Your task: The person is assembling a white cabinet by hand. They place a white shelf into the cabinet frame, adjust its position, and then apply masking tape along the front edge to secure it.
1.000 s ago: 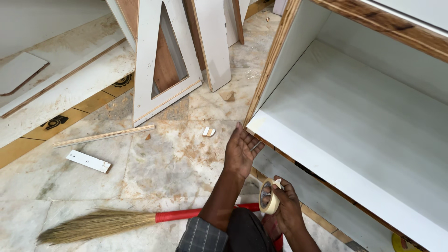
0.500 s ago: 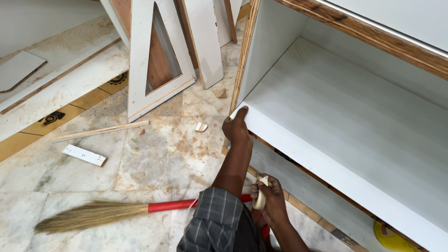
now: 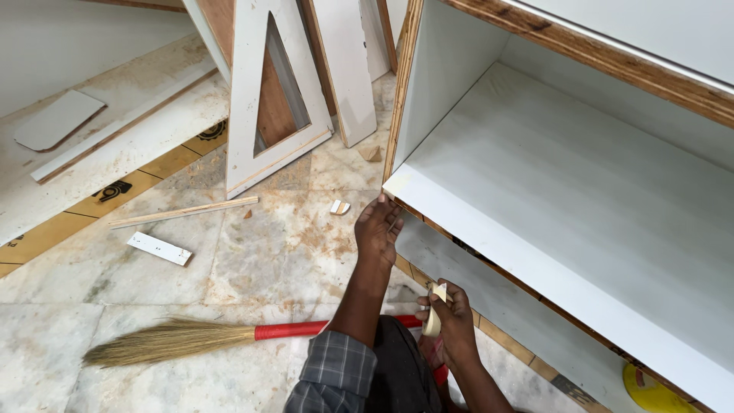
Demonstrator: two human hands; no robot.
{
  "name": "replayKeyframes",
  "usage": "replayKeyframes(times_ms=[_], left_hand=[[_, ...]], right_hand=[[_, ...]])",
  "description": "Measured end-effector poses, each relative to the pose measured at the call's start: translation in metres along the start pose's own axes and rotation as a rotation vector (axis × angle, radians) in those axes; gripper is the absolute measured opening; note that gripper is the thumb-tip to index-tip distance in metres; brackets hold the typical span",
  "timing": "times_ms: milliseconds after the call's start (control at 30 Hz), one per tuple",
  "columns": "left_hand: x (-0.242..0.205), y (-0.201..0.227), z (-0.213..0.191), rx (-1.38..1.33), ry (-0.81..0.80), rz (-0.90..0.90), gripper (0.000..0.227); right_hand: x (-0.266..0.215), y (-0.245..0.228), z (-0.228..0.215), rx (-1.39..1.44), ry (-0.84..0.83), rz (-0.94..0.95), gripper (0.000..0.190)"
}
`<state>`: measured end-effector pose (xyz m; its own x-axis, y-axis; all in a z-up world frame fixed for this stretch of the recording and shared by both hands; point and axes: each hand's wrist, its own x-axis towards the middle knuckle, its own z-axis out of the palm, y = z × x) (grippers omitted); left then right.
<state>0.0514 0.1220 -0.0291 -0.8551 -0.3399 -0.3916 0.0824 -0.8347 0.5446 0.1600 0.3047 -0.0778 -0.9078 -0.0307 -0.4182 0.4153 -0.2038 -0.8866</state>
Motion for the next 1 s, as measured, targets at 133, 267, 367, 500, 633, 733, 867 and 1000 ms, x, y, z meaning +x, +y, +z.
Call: replayKeyframes(times_ms=[133, 267, 367, 500, 633, 733, 867, 1000], left_hand=[[0.009, -0.011, -0.001, -0.04, 0.011, -0.007, 0.031], [0.012, -0.008, -0.004, 0.03, -0.005, 0.028, 0.032], [0.01, -0.005, -0.007, 0.054, -0.032, 0.038, 0.035], [0.008, -0.005, 0.0, -0.002, -0.058, 0.031, 0.039], [0.014, -0.005, -0.004, 0.076, -0.057, 0.009, 0.038], [0.012, -0.003, -0.013, 0.28, -0.127, 0.049, 0.036], [-0.013, 0.006, -0.03, 0.706, -0.416, 0.178, 0.03], [-0.042, 0.031, -0.041, 1.052, -0.72, 0.192, 0.034]], right_hand=[[0.001, 0.003, -0.007, -0.021, 0.002, 0.009, 0.043], [0.003, 0.01, -0.011, -0.033, 0.012, 0.015, 0.043], [0.0, 0.016, -0.01, 0.022, -0.01, 0.046, 0.044], [-0.001, 0.013, -0.007, -0.075, 0.029, 0.07, 0.047], [-0.005, 0.005, -0.003, -0.116, 0.021, 0.052, 0.047], [-0.01, -0.005, 0.009, -0.116, -0.05, -0.018, 0.052], [-0.017, -0.029, 0.03, -0.225, -0.138, -0.151, 0.063], [-0.024, -0.04, 0.054, -0.172, -0.243, -0.306, 0.066]])
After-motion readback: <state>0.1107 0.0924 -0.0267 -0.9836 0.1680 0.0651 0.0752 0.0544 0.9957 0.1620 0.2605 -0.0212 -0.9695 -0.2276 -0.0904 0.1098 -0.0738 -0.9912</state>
